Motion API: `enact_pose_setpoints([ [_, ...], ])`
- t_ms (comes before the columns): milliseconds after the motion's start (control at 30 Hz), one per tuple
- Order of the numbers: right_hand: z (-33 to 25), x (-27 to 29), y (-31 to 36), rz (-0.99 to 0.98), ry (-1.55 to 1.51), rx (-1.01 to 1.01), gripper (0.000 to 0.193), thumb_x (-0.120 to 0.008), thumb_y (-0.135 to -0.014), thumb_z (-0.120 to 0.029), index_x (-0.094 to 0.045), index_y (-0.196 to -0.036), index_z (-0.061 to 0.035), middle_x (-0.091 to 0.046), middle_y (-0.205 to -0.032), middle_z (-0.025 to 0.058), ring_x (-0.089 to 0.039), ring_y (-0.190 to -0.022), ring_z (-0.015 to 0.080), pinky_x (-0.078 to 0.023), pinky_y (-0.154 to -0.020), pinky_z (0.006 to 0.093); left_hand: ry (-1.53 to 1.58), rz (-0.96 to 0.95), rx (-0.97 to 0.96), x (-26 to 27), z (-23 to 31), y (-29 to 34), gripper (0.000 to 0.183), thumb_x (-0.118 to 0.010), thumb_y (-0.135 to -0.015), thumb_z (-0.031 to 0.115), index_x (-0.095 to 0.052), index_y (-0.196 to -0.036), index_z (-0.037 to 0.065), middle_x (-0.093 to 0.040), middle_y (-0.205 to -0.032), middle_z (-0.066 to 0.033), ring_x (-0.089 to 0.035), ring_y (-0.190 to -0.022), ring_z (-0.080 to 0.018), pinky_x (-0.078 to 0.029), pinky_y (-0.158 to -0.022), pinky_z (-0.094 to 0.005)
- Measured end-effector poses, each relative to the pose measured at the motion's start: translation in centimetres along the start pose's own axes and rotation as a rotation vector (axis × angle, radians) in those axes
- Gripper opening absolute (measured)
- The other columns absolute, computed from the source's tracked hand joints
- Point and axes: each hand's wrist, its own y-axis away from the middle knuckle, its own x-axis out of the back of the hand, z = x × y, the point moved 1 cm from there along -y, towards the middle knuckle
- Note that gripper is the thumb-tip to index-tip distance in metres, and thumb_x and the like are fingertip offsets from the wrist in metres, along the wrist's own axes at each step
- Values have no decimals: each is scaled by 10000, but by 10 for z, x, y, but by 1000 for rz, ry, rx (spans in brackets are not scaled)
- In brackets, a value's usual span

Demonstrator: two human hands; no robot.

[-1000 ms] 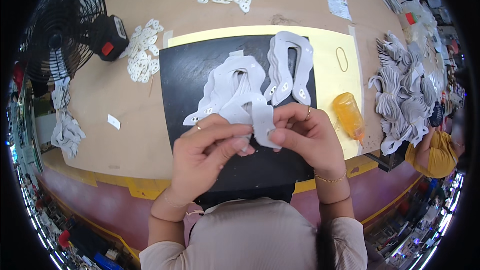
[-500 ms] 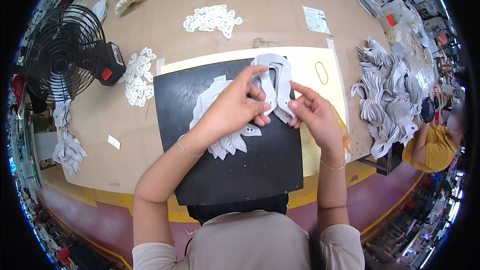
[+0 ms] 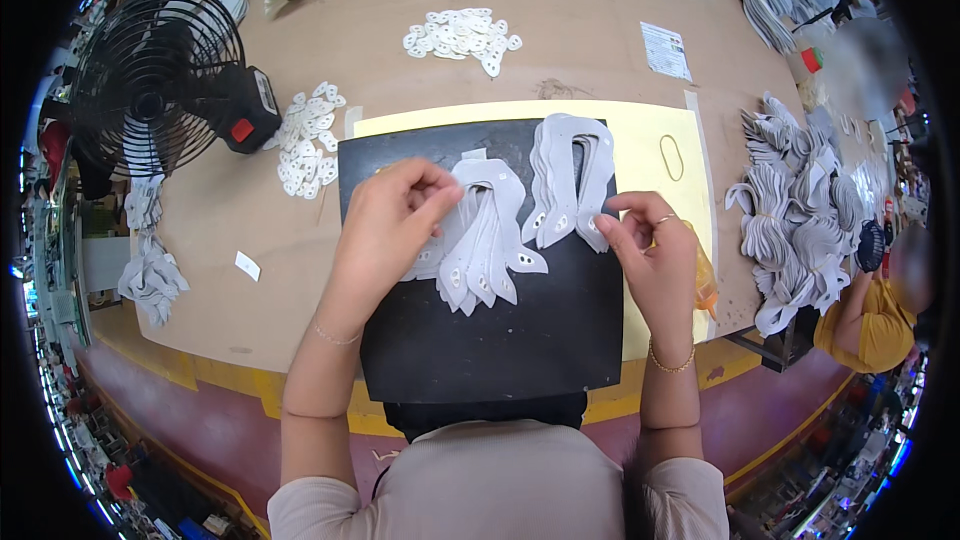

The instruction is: The person repeatedly picks up white plastic components from a pile on the table, aligns them, and presses them together by hand. The person handles the parts one at a time, occasionally turning them over to check alignment before placing the assembled pair back on the table.

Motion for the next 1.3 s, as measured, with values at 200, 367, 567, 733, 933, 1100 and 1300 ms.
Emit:
enact_pose_setpoints([
  [200,-36,-44,-29,-212,315,354,342,-665,-812,-164,-614,-1142,-89,-556,-977,116,-548,-958,276,-383,-864,392,-144,215,-208,-5,-63,14,299,-746,-742,116,-629,-996,9,-569,-849,-61,-526,-725,-145,-459,-681,-267],
  [367,-52,-69,-38,-178,356,396,360,-688,-768,-126,-635,-1107,-17,-572,-1003,128,-534,-976,305,-387,-889,401,-435,233,-258,-7,-54,17,414,-698,-789,304,-598,-1053,1,-577,-916,-158,-577,-889,-332,-466,-788,-388],
  [567,-54,-74,-24,-122,249,498,205,-693,-728,-29,-617,-917,-6,-596,-946,125,-558,-915,297,-428,-812,374,-301,326,-364,-11,-61,28,291,-672,-818,239,-603,-991,15,-552,-997,-131,-549,-931,-313,-447,-814,-384],
  [733,-59,-61,-13,-204,0,257,74,-604,-835,-23,-560,-859,32,-605,-820,113,-588,-778,219,-462,-695,312,-174,297,-443,-10,-55,30,177,-674,-815,136,-592,-925,24,-552,-995,-113,-545,-916,-280,-453,-785,-357],
  [933,-42,-58,-17,-260,-331,156,205,-559,-919,-97,-469,-1087,-23,-594,-772,74,-566,-700,120,-445,-634,238,223,141,-431,-5,-41,40,155,-619,-875,132,-566,-957,12,-599,-888,-109,-589,-787,-231,-464,-702,-326],
  [1100,-56,-61,-8,-374,-252,68,324,-572,-883,-24,-433,-1176,-32,-587,-812,72,-572,-706,121,-458,-663,229,514,219,-314,0,-39,46,148,-562,-920,116,-537,-1019,9,-599,-849,-108,-577,-708,-186,-458,-677,-315],
  [1300,-41,-71,-2,-443,-251,150,350,-577,-841,31,-454,-1163,-31,-552,-824,62,-561,-744,122,-457,-688,243,158,326,-632,5,-53,35,135,-543,-900,49,-579,-1024,9,-580,-881,-72,-569,-719,-149,-457,-661,-266],
])
